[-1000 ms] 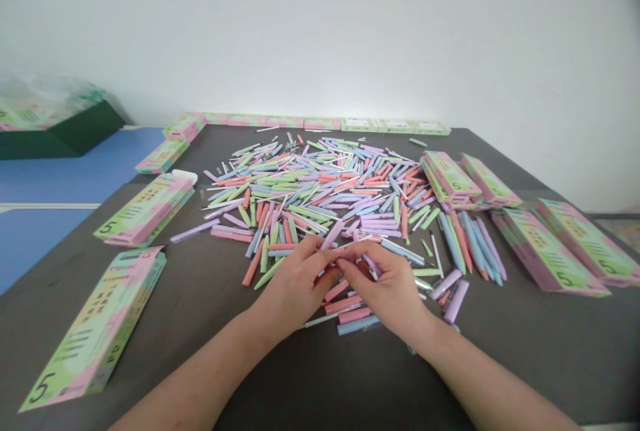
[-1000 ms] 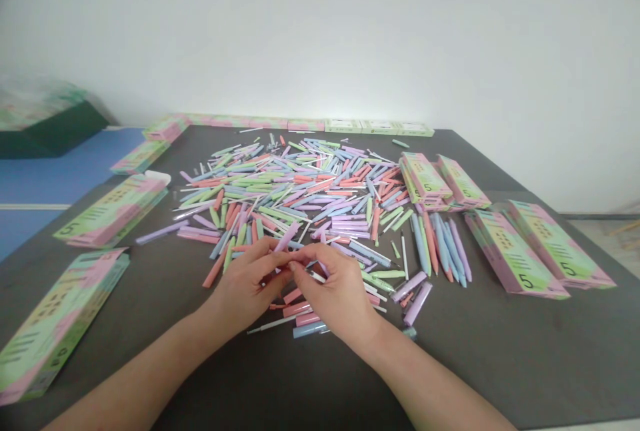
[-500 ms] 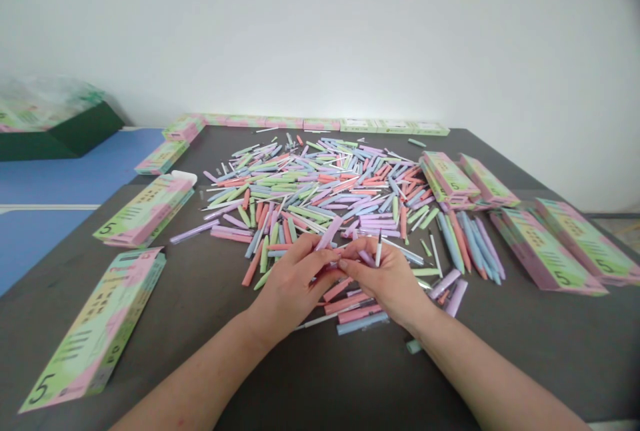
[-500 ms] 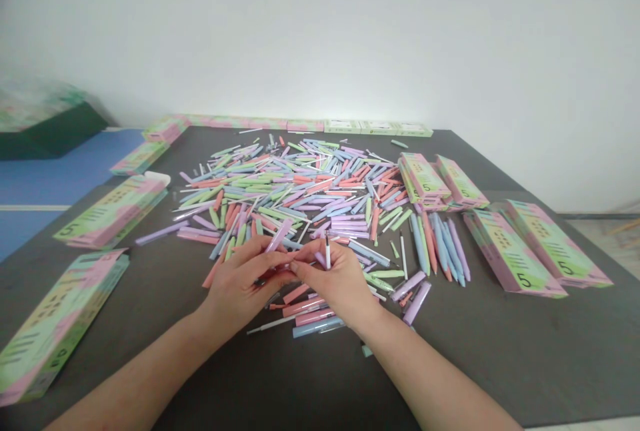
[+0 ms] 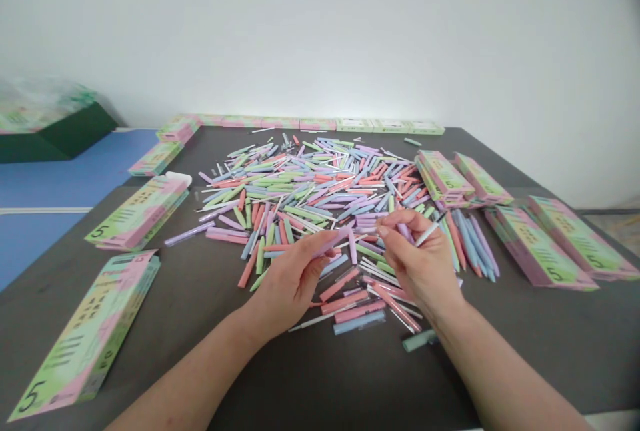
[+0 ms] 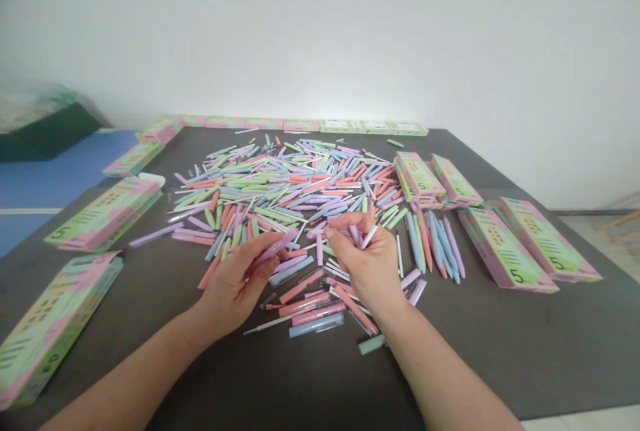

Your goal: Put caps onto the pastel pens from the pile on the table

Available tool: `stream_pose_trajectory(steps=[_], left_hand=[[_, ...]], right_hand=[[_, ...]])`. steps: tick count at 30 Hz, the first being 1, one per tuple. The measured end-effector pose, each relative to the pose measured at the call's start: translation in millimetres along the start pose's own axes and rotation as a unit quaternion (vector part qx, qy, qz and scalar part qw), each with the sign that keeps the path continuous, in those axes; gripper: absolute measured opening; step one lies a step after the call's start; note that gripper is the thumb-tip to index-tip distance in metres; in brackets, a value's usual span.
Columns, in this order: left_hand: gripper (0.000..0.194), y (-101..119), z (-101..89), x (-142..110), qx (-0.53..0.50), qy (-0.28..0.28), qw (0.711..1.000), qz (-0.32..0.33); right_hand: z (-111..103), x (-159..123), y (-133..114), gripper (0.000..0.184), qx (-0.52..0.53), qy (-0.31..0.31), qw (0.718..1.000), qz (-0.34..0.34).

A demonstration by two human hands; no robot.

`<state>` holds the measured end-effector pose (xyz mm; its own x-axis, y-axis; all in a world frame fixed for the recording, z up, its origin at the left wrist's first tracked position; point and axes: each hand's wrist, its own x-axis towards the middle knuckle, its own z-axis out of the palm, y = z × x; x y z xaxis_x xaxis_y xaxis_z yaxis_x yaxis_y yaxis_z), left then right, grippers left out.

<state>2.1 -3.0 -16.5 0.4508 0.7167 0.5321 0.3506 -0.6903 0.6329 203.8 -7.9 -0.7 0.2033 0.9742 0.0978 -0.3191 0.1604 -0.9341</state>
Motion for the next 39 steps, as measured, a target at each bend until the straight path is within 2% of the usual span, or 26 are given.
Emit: stream_pose_trajectory(steps=[2,6,12,18,25,29,34,39], left_hand=[[0.041,0,-0.4,0,0.008,-0.013,1.000,-0.023],[0.037,-1,-2.4,-1,0.015,-0.054,0.998,-0.022],[0.038,0,-2.5,-1,0.013,-0.056,0.998,-0.021],[0.032,1,-3.5,-1,0.029,-0.065,0.997,-0.025],[0.028,2,-6.2,2,0.062,-0.052,0.996,-0.028],[0.027,2,-6.9,4,0.070,-0.059,0.995,-0.031],[0.028,0,-7.4,4,0.060,-0.059,0.996,-0.031],[0.027,0,-7.9,5,0.049,-0.058,0.997,-0.033]], right_hand=[[-2,0,1,0.013,-0.018,-0.006,1.000,-0.005],[-4,0,6,0.014,-0.042,-0.026,0.999,-0.004],[-3,-4,5,0.011,-0.082,-0.059,0.995,-0.005],[4,-5,0,0.009,-0.174,-0.072,0.982,-0.026],[2,-3,8,0.014,-0.211,-0.102,0.972,0.003],[0,-2,13,0.019,-0.178,-0.116,0.976,0.051],[-1,-2,15,0.019,-0.044,-0.148,0.980,0.127],[-1,-2,15,0.017,-0.001,-0.153,0.977,0.149]])
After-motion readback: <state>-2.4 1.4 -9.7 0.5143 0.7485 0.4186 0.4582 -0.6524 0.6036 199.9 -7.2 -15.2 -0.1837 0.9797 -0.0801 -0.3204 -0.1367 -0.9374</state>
